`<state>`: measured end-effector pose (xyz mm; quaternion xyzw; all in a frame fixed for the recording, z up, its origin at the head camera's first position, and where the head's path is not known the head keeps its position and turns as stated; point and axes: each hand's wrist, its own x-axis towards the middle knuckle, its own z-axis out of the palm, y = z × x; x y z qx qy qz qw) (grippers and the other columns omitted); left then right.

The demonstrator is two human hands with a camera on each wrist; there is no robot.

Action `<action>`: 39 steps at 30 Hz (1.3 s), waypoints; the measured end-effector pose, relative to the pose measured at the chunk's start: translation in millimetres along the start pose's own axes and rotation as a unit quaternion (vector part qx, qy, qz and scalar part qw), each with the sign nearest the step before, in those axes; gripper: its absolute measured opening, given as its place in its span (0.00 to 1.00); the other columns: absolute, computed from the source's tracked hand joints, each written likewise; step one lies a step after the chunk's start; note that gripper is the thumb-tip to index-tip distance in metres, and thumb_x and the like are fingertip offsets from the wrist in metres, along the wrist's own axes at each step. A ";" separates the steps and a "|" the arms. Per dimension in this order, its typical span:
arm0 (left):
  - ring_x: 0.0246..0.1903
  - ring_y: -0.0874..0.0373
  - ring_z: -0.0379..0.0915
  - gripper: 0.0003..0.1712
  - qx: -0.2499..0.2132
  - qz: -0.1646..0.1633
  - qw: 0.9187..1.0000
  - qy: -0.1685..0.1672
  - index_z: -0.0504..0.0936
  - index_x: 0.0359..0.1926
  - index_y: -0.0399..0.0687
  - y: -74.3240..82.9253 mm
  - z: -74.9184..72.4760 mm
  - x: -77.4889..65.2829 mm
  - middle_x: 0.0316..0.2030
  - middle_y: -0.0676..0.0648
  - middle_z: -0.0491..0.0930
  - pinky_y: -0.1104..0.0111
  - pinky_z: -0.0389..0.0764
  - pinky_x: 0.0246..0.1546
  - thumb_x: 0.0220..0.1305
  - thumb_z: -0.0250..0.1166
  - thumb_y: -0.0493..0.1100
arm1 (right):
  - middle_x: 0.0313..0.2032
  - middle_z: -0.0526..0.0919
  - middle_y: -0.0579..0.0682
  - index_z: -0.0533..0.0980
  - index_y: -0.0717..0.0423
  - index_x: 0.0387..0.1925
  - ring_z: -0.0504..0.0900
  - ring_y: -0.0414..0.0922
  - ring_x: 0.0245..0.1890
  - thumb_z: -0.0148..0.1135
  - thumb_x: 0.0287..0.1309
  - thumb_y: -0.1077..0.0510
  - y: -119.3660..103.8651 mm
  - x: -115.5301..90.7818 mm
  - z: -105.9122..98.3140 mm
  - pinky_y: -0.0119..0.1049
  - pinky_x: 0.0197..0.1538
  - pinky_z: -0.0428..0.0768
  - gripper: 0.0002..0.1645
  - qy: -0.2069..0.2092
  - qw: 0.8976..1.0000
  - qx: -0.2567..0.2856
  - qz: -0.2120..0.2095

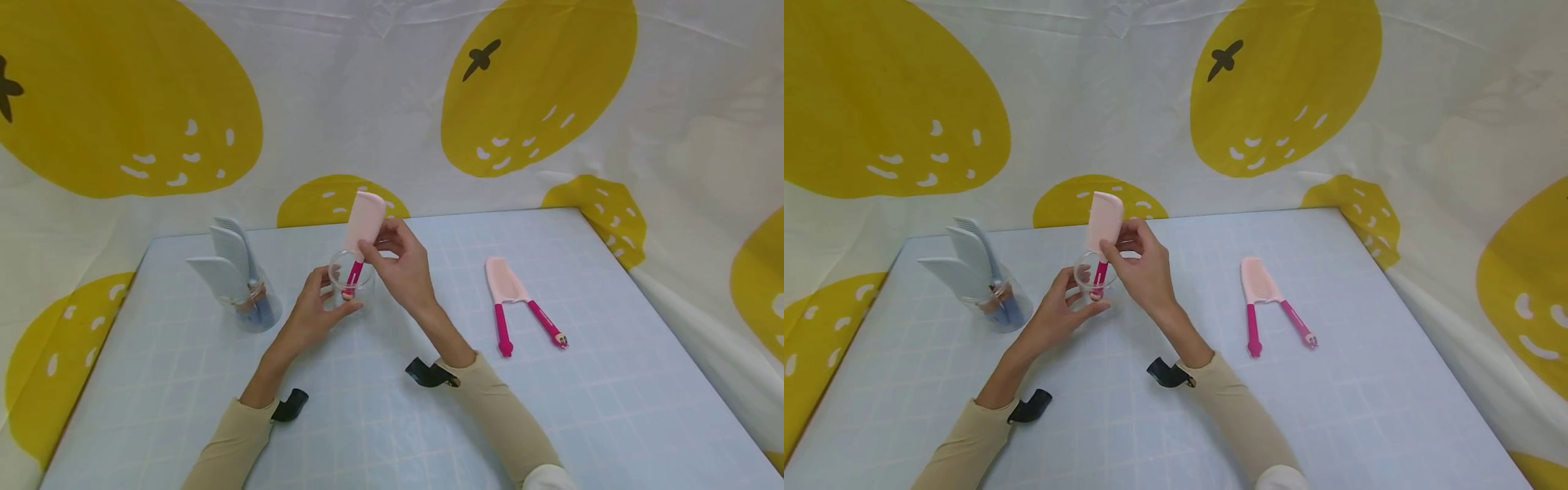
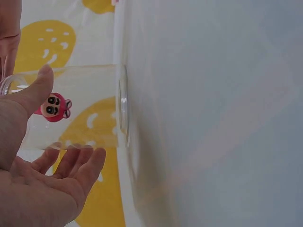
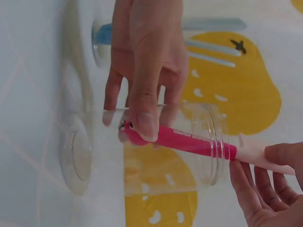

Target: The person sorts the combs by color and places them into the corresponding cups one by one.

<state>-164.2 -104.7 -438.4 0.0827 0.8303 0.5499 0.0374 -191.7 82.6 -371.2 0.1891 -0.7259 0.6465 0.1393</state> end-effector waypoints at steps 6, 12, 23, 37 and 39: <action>0.71 0.42 0.60 0.48 0.007 0.001 1.000 0.002 0.57 0.73 0.43 0.3 -0.6 0.5 0.69 0.39 0.62 0.47 0.68 0.70 0.61 0.77 0.46 | 0.44 0.85 0.55 0.75 0.62 0.53 0.85 0.47 0.44 0.71 0.65 0.61 4.7 -1.6 2.5 0.37 0.46 0.88 0.19 -0.023 0.999 -0.040 0.010; 0.70 0.42 0.60 0.48 0.003 0.010 1.000 0.001 0.57 0.72 0.43 2.4 -1.7 -0.1 0.69 0.40 0.62 0.45 0.67 0.70 0.61 0.77 0.45 | 0.44 0.84 0.55 0.76 0.63 0.52 0.84 0.47 0.44 0.72 0.62 0.62 6.6 -1.6 4.0 0.42 0.51 0.87 0.19 -0.048 0.997 -0.067 -0.001; 0.71 0.42 0.59 0.50 0.005 -0.002 1.000 0.001 0.56 0.73 0.43 1.9 -1.0 -0.9 0.70 0.40 0.61 0.44 0.64 0.71 0.59 0.78 0.47 | 0.47 0.85 0.56 0.77 0.63 0.56 0.83 0.51 0.47 0.72 0.64 0.58 10.0 0.1 -0.6 0.47 0.50 0.87 0.23 -0.073 0.986 -0.151 0.021; 0.72 0.42 0.58 0.52 0.010 -0.015 1.000 0.003 0.56 0.74 0.44 0.6 0.7 -0.1 0.71 0.40 0.61 0.46 0.64 0.72 0.58 0.79 0.49 | 0.48 0.85 0.54 0.77 0.61 0.57 0.84 0.49 0.48 0.67 0.69 0.53 17.4 -8.8 -41.4 0.44 0.54 0.85 0.21 -0.109 0.974 -0.189 0.062; 0.72 0.42 0.58 0.52 0.010 -0.016 1.000 0.003 0.56 0.74 0.44 0.3 0.9 0.1 0.72 0.40 0.60 0.47 0.64 0.72 0.59 0.78 0.50 | 0.48 0.85 0.54 0.77 0.61 0.57 0.84 0.49 0.48 0.67 0.69 0.53 18.9 -10.3 -49.3 0.44 0.54 0.85 0.21 -0.104 0.973 -0.194 0.066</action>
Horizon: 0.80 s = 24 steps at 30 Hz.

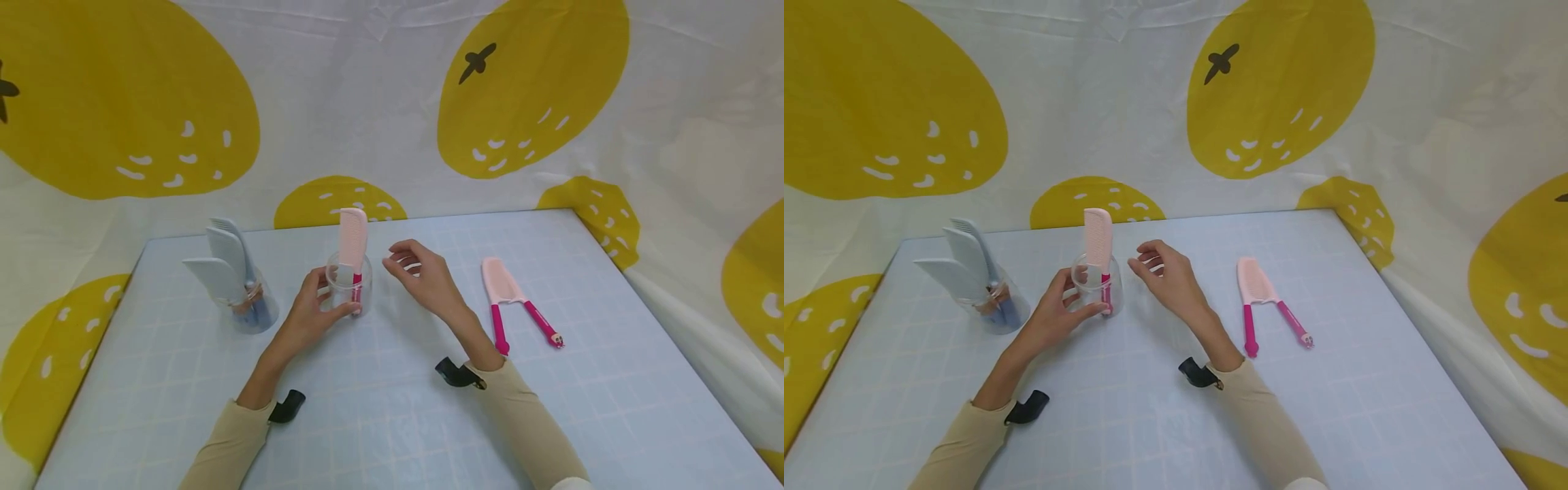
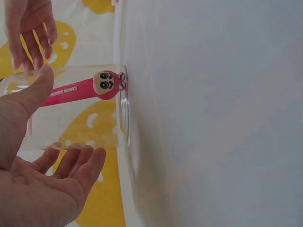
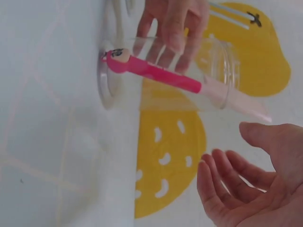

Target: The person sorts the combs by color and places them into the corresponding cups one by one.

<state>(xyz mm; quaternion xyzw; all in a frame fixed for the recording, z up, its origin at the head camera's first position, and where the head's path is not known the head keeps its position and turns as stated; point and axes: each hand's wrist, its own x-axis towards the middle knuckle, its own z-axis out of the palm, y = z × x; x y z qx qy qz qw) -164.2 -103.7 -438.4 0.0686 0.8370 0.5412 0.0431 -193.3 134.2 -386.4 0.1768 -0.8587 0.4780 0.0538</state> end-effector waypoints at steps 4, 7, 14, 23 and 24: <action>0.72 0.42 0.58 0.52 -0.003 0.003 1.000 -0.003 0.56 0.74 0.44 -0.7 -0.3 0.4 0.71 0.40 0.60 0.47 0.65 0.72 0.59 0.78 0.49 | 0.49 0.85 0.54 0.77 0.61 0.56 0.84 0.50 0.48 0.68 0.68 0.54 10.3 -5.1 -11.3 0.46 0.54 0.85 0.21 0.004 1.000 -0.007 0.009; 0.71 0.42 0.58 0.51 -0.005 0.008 1.000 -0.005 0.56 0.73 0.44 -0.7 -0.8 0.3 0.71 0.40 0.61 0.47 0.65 0.72 0.59 0.78 0.49 | 0.48 0.85 0.55 0.78 0.61 0.56 0.84 0.50 0.48 0.68 0.68 0.55 18.9 -9.3 -20.0 0.47 0.53 0.85 0.20 0.011 1.000 -0.019 0.012; 0.71 0.43 0.58 0.51 -0.008 0.009 1.000 -0.006 0.57 0.73 0.44 -0.8 -0.8 0.2 0.71 0.41 0.61 0.48 0.65 0.72 0.59 0.79 0.48 | 0.48 0.85 0.56 0.78 0.62 0.55 0.84 0.51 0.49 0.68 0.68 0.55 36.4 -20.8 -42.8 0.48 0.53 0.85 0.20 0.025 0.998 -0.055 0.022; 0.71 0.43 0.59 0.50 -0.008 0.015 1.000 -0.002 0.57 0.73 0.44 -2.7 -0.3 1.1 0.70 0.41 0.61 0.48 0.66 0.71 0.59 0.78 0.47 | 0.50 0.84 0.63 0.77 0.66 0.56 0.84 0.57 0.48 0.68 0.67 0.60 61.9 -37.1 -66.2 0.54 0.53 0.85 0.20 0.020 0.994 -0.103 0.040; 0.71 0.43 0.59 0.50 -0.008 0.015 1.000 -0.002 0.57 0.73 0.45 -2.6 -0.2 1.1 0.70 0.41 0.61 0.48 0.66 0.71 0.59 0.78 0.47 | 0.51 0.84 0.63 0.76 0.66 0.56 0.84 0.57 0.48 0.68 0.67 0.60 64.6 -39.1 -68.5 0.54 0.53 0.85 0.21 0.020 0.993 -0.109 0.047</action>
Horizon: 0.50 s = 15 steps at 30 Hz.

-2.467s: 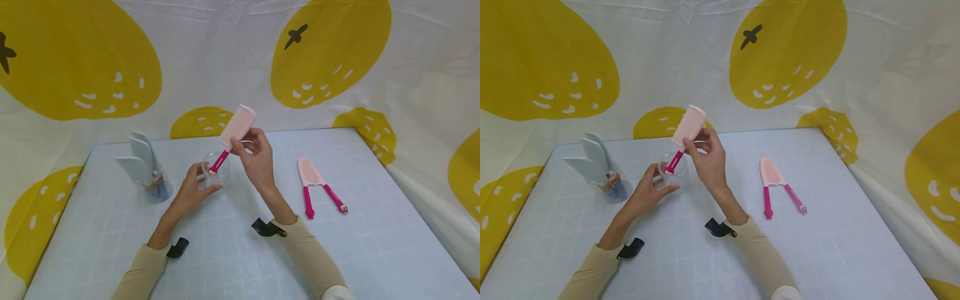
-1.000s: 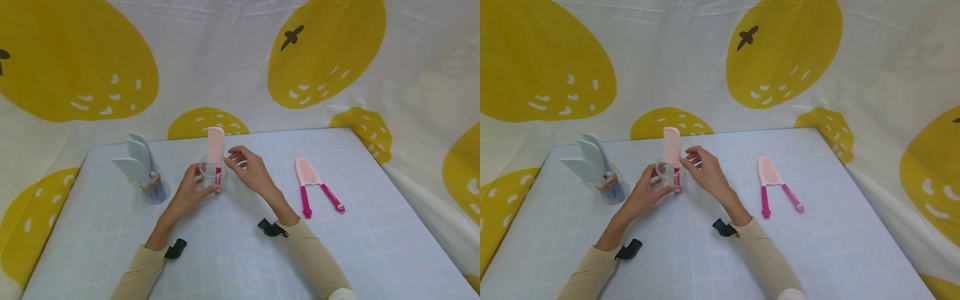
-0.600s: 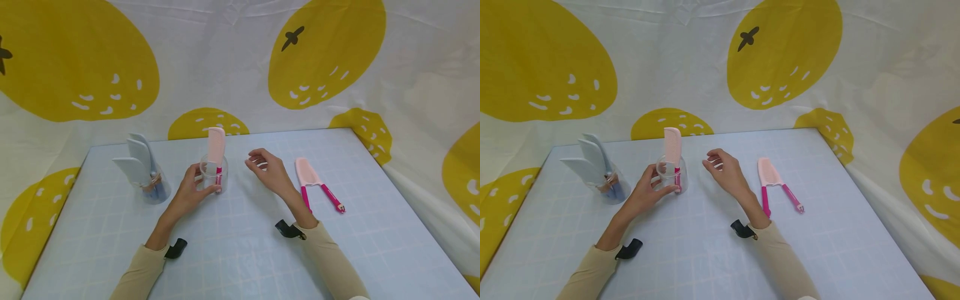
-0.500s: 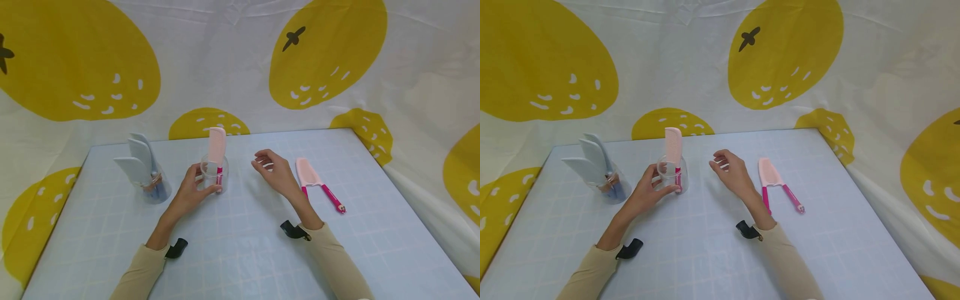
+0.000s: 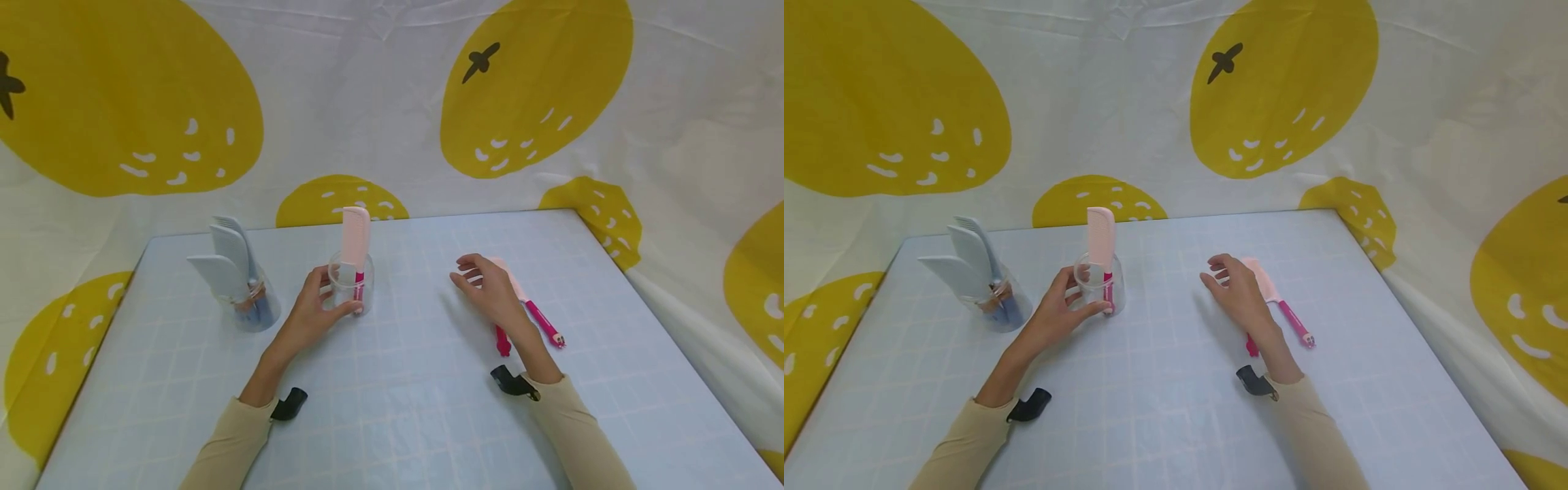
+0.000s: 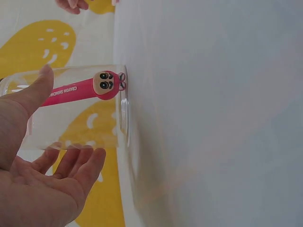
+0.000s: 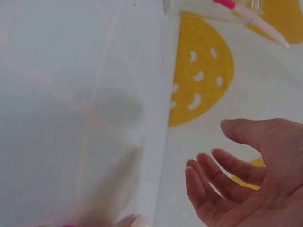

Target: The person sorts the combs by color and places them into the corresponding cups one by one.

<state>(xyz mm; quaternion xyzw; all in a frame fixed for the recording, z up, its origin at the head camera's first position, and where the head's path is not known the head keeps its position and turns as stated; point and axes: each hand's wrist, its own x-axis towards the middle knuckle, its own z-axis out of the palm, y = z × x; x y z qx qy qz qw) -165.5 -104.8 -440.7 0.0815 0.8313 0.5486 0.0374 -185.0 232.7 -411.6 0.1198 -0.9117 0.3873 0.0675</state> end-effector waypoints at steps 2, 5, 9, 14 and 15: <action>0.71 0.43 0.59 0.50 0.000 -0.001 1.000 0.000 0.57 0.73 0.44 0.1 0.2 0.2 0.71 0.41 0.61 0.48 0.66 0.71 0.59 0.79 0.47 | 0.51 0.83 0.64 0.76 0.66 0.57 0.84 0.57 0.48 0.67 0.67 0.60 5.9 -3.0 -3.3 0.54 0.53 0.85 0.21 -0.003 1.000 -0.013 0.012; 0.71 0.43 0.59 0.51 0.004 -0.005 1.000 0.001 0.56 0.74 0.45 0.1 0.8 0.1 0.71 0.41 0.61 0.49 0.66 0.71 0.59 0.79 0.48 | 0.51 0.83 0.64 0.75 0.67 0.57 0.83 0.58 0.48 0.66 0.68 0.60 12.2 -7.2 -7.7 0.55 0.53 0.84 0.21 -0.005 0.999 -0.024 0.029; 0.72 0.43 0.59 0.51 0.010 -0.010 1.000 0.006 0.56 0.74 0.46 0.4 1.0 -0.5 0.71 0.41 0.61 0.50 0.67 0.71 0.59 0.78 0.48 | 0.49 0.82 0.64 0.75 0.69 0.56 0.82 0.59 0.47 0.65 0.69 0.60 18.4 -12.5 -13.3 0.55 0.52 0.84 0.20 -0.018 0.998 -0.041 0.048; 0.71 0.43 0.59 0.51 0.009 -0.010 1.000 0.008 0.56 0.74 0.47 0.3 1.1 -0.6 0.71 0.42 0.61 0.50 0.67 0.71 0.59 0.78 0.48 | 0.47 0.82 0.63 0.74 0.70 0.56 0.80 0.58 0.46 0.64 0.69 0.60 23.3 -16.3 -20.6 0.49 0.48 0.84 0.20 -0.056 0.992 -0.073 0.092; 0.71 0.43 0.59 0.51 0.008 -0.010 1.000 0.008 0.56 0.74 0.47 0.2 1.0 -0.7 0.71 0.42 0.61 0.50 0.67 0.71 0.59 0.78 0.48 | 0.47 0.81 0.63 0.74 0.70 0.56 0.80 0.57 0.46 0.64 0.69 0.59 24.1 -16.5 -21.7 0.48 0.47 0.84 0.21 -0.062 0.990 -0.081 0.100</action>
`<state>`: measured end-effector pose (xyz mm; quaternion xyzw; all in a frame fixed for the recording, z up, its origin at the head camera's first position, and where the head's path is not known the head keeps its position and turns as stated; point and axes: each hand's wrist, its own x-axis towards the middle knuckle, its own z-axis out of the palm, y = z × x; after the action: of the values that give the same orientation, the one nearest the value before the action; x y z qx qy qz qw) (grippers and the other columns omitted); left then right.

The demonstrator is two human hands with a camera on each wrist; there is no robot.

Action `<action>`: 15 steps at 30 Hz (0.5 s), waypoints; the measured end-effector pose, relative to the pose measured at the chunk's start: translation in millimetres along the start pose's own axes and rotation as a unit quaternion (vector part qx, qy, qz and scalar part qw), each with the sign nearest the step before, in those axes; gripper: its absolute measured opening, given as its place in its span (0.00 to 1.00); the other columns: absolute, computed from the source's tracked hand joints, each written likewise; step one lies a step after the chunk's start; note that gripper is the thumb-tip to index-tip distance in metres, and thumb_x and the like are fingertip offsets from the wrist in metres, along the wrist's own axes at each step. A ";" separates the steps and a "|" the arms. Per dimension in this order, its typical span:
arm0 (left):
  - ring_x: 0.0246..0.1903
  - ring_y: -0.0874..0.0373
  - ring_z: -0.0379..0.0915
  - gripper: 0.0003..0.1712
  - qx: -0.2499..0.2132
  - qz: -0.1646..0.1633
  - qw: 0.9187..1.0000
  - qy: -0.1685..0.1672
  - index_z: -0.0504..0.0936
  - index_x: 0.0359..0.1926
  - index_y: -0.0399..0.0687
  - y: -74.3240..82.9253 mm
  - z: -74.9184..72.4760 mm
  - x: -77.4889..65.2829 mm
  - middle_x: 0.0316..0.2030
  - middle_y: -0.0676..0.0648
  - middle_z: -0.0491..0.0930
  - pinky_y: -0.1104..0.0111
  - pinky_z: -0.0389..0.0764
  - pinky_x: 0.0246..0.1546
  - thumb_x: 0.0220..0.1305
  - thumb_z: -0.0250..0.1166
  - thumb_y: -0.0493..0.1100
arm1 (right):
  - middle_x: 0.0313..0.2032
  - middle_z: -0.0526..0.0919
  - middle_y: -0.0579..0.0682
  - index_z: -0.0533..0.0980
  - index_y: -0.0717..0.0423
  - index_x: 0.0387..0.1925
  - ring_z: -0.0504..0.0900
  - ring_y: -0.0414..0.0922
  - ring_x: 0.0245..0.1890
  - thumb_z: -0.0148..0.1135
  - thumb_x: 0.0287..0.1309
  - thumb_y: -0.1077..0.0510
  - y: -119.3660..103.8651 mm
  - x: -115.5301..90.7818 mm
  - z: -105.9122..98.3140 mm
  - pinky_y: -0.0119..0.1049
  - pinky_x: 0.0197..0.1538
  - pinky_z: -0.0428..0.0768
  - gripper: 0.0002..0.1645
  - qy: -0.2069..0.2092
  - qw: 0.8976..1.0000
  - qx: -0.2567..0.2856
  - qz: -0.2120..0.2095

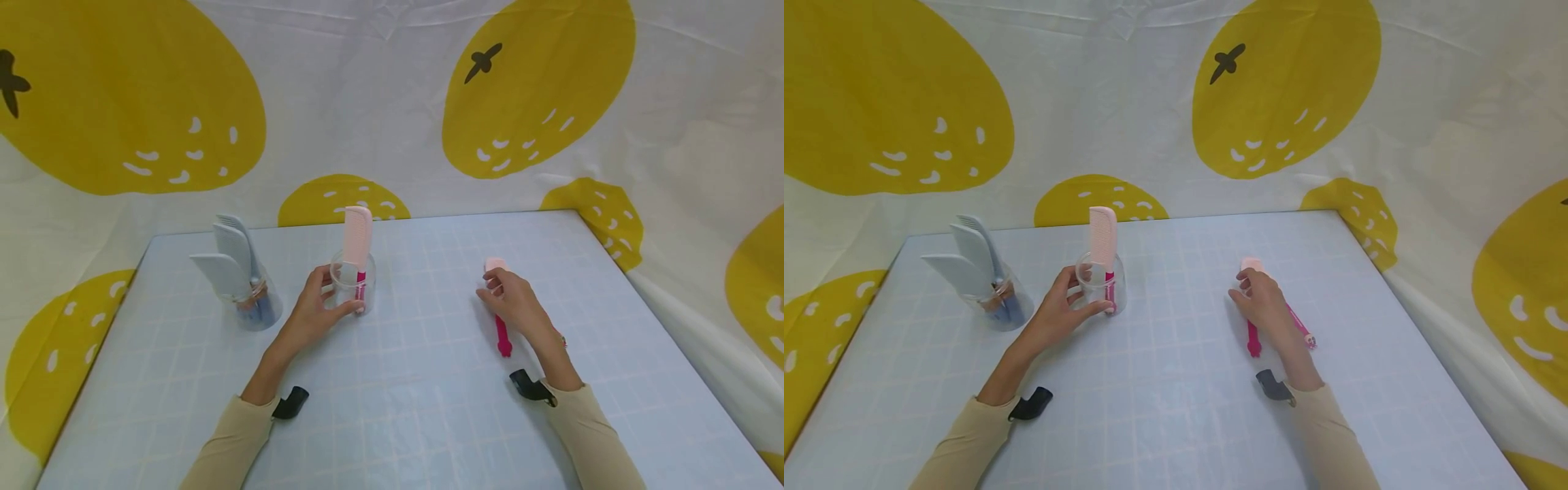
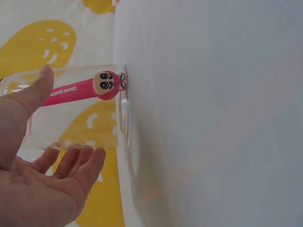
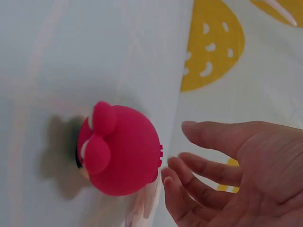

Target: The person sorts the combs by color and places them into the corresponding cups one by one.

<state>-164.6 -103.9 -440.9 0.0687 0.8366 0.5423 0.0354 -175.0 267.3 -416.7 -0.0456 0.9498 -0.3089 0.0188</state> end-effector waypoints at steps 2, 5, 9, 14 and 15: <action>0.72 0.43 0.59 0.51 -0.001 0.000 1.000 0.000 0.56 0.74 0.46 0.0 -0.1 0.3 0.71 0.42 0.61 0.50 0.67 0.71 0.59 0.78 0.48 | 0.47 0.81 0.63 0.73 0.69 0.57 0.79 0.57 0.45 0.64 0.69 0.59 2.1 -0.1 -1.5 0.46 0.45 0.84 0.21 -0.010 1.000 -0.011 0.017; 0.72 0.43 0.59 0.52 0.001 0.001 1.000 -0.003 0.56 0.74 0.45 -0.4 -0.3 0.4 0.72 0.42 0.61 0.50 0.67 0.71 0.59 0.78 0.49 | 0.46 0.81 0.63 0.73 0.69 0.57 0.79 0.56 0.44 0.65 0.68 0.59 4.4 0.0 -2.3 0.45 0.45 0.84 0.22 -0.019 0.999 -0.023 0.028; 0.72 0.43 0.59 0.52 -0.001 0.003 1.000 -0.006 0.56 0.74 0.44 -0.5 -0.5 0.8 0.71 0.41 0.61 0.50 0.66 0.71 0.59 0.79 0.49 | 0.45 0.80 0.64 0.73 0.69 0.56 0.78 0.56 0.43 0.66 0.67 0.61 6.0 -1.5 -2.9 0.46 0.45 0.83 0.22 -0.021 0.999 -0.030 0.035; 0.71 0.43 0.59 0.52 -0.003 0.003 1.000 -0.006 0.56 0.74 0.43 0.7 -0.5 0.2 0.71 0.41 0.61 0.50 0.67 0.71 0.59 0.79 0.48 | 0.43 0.77 0.63 0.72 0.68 0.56 0.76 0.55 0.41 0.68 0.64 0.62 6.2 -5.6 -3.6 0.44 0.42 0.81 0.23 -0.013 0.997 -0.046 0.054; 0.71 0.43 0.59 0.52 -0.002 0.003 1.000 -0.006 0.56 0.74 0.43 1.1 -0.5 -0.1 0.71 0.41 0.61 0.50 0.67 0.71 0.59 0.78 0.48 | 0.43 0.77 0.63 0.72 0.68 0.55 0.75 0.55 0.40 0.69 0.64 0.62 6.9 -5.8 -3.1 0.44 0.42 0.81 0.23 -0.011 0.997 -0.048 0.055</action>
<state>-164.4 -103.9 -439.7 0.0741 0.8350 0.5438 0.0389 -170.0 275.2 -418.3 0.0022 0.9644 -0.2609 0.0435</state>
